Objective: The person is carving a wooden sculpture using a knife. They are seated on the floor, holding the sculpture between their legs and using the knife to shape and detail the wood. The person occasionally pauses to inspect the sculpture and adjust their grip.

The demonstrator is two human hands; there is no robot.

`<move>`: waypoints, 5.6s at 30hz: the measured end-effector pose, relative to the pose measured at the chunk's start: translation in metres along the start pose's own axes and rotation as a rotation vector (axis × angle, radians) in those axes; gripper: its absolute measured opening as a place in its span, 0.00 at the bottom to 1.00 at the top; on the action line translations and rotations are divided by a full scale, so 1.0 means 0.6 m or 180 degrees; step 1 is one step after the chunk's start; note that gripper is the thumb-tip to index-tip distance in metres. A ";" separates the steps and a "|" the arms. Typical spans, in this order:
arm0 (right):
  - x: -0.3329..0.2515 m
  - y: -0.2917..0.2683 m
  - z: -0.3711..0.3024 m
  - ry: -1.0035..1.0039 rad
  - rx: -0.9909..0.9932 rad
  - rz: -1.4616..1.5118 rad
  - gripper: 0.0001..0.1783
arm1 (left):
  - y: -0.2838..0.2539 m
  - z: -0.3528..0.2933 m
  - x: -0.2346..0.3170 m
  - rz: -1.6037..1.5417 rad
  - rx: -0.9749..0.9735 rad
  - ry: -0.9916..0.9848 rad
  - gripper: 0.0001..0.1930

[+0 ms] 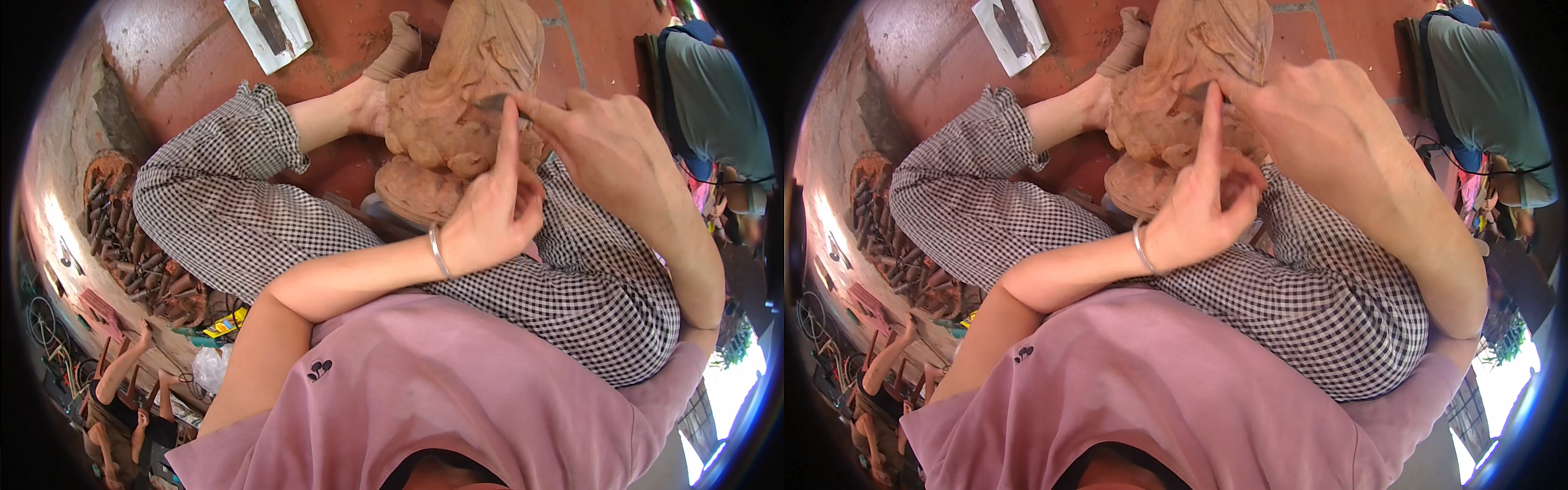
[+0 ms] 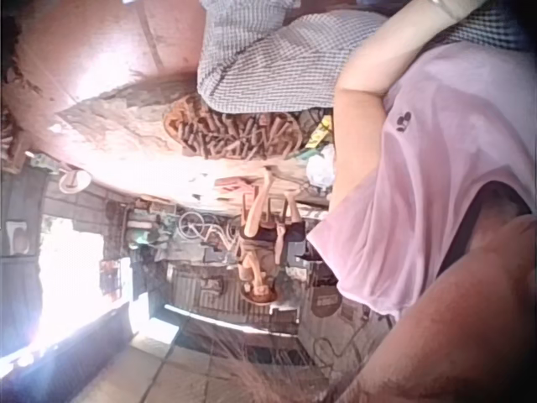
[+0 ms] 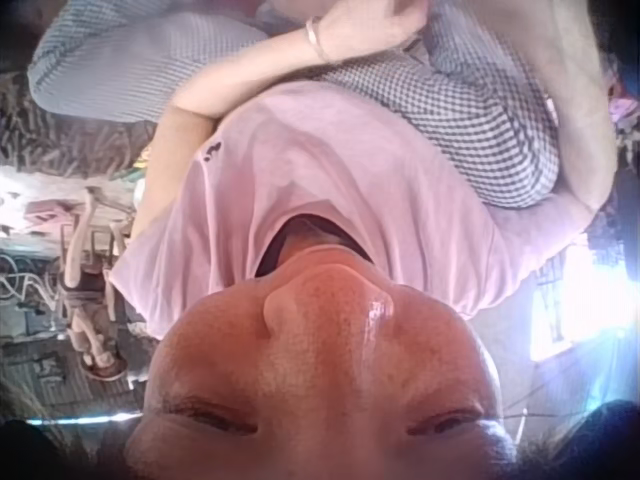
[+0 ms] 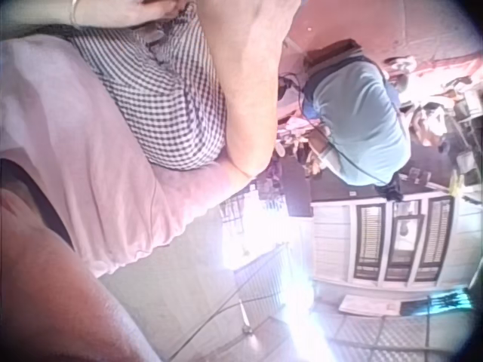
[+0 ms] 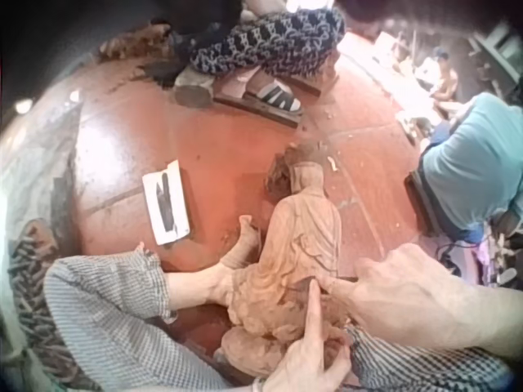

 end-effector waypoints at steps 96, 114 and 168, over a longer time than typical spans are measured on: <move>0.077 0.053 0.084 0.0254 0.0434 0.3344 0.13 | -0.003 0.009 -0.027 -0.0072 0.0050 0.0180 0.53; 0.111 0.114 0.036 0.0389 0.0647 0.4331 0.10 | 0.000 0.013 -0.021 -0.0030 -0.0406 -0.0084 0.50; 0.101 0.122 -0.014 -0.0165 0.1250 0.3979 0.10 | 0.006 0.008 -0.026 0.0093 -0.0493 -0.0088 0.46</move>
Point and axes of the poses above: each hand's wrist, its own z-axis towards the middle knuckle, its own y-axis out of the palm, x = y × z, the point moved 6 cm from there along z, towards the middle knuckle, and after that the axes turned 5 degrees about z, right-handed, at the moved point
